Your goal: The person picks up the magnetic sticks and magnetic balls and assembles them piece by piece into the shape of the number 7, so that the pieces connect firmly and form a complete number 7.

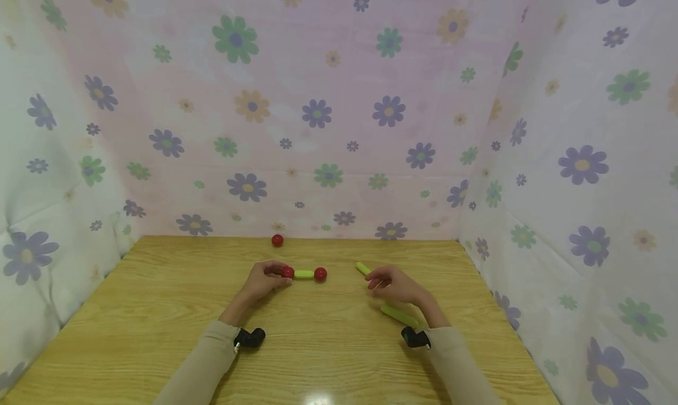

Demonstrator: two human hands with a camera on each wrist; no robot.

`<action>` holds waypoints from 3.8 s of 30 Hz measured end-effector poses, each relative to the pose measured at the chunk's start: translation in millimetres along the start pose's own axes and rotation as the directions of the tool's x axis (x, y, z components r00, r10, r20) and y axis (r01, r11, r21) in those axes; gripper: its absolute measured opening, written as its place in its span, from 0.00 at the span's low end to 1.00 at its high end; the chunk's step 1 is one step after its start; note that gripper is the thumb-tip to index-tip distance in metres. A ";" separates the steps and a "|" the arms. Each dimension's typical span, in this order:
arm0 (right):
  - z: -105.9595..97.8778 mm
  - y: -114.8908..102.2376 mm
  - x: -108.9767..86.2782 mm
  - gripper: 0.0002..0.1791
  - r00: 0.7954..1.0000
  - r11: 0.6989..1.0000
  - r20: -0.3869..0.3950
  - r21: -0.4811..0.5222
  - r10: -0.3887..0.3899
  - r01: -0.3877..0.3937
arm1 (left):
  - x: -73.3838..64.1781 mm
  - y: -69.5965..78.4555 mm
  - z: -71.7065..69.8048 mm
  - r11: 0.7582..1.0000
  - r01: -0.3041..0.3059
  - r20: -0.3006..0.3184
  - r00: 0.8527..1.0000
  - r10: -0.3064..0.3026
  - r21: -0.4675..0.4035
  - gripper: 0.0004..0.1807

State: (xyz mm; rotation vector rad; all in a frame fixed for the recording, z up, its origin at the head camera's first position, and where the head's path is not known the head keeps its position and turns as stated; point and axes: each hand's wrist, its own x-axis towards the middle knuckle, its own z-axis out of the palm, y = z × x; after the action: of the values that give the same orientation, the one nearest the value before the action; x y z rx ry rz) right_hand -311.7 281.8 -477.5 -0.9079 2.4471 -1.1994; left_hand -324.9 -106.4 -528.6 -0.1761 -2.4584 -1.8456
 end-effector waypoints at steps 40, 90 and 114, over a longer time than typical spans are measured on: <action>-19.0 23.4 -40.3 0.16 0.987 0.991 0.083 -0.018 0.137 -0.136 | -2.9 4.7 -4.5 1.000 -0.007 0.027 1.000 0.008 -0.019 0.18; 22.5 2.0 -12.4 0.25 0.924 0.895 0.019 0.242 0.383 -0.376 | -3.8 1.4 -5.4 1.000 -0.004 0.044 0.999 0.005 -0.011 0.18; 51.0 -6.5 11.8 0.17 0.949 0.825 0.141 0.471 0.280 -0.314 | -7.2 2.1 -8.2 0.996 -0.083 0.063 0.994 0.085 -0.037 0.17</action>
State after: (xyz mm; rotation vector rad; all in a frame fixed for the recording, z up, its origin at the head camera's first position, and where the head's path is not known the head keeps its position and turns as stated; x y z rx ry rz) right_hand -293.3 239.8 -503.7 -0.3919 1.9808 -1.5308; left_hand -317.6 -114.1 -525.2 -0.3410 -2.4211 -1.8771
